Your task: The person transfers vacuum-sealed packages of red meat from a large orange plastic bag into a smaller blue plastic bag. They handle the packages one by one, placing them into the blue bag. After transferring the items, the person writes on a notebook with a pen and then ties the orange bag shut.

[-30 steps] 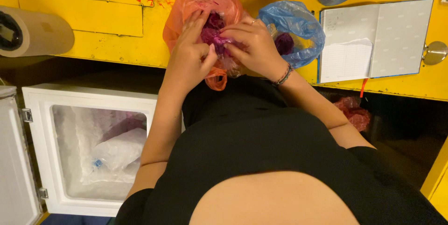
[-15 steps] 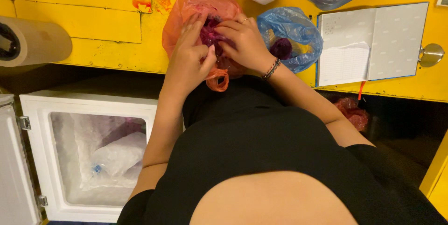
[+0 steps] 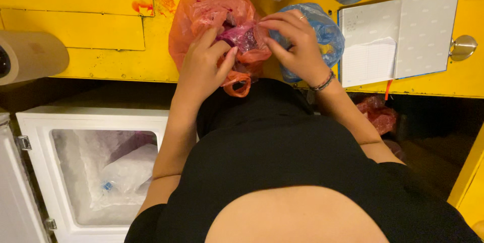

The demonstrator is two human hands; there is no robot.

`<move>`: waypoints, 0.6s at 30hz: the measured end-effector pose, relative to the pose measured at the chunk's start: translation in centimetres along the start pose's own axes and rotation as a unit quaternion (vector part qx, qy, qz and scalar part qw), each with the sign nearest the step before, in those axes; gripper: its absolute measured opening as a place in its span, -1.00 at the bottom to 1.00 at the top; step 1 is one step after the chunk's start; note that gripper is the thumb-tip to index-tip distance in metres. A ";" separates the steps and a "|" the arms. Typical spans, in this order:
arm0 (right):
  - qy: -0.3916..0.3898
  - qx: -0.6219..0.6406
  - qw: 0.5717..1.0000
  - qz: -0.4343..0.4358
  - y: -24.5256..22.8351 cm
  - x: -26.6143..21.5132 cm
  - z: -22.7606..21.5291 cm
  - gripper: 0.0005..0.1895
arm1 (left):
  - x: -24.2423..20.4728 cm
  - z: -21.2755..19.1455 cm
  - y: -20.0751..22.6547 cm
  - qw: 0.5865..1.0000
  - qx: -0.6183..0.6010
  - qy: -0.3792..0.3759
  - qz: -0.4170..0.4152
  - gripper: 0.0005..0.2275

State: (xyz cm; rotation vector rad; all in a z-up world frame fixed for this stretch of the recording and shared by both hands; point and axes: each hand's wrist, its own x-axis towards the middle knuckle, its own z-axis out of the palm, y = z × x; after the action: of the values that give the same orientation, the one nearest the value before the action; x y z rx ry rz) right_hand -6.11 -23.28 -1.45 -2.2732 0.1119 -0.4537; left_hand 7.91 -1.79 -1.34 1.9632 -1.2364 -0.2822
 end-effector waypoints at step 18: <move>-0.191 -0.055 0.959 0.201 1.8 -4.0 -4.8 -0.82 | 0.5 0.2 -0.4 0.998 0.027 -0.055 -0.017 -0.86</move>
State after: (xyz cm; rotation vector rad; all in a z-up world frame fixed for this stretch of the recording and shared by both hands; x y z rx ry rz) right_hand -11.44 -27.02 -0.97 -2.3240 0.3990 0.2108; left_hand 8.33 -2.19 -1.69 2.0399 -1.2932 -0.3826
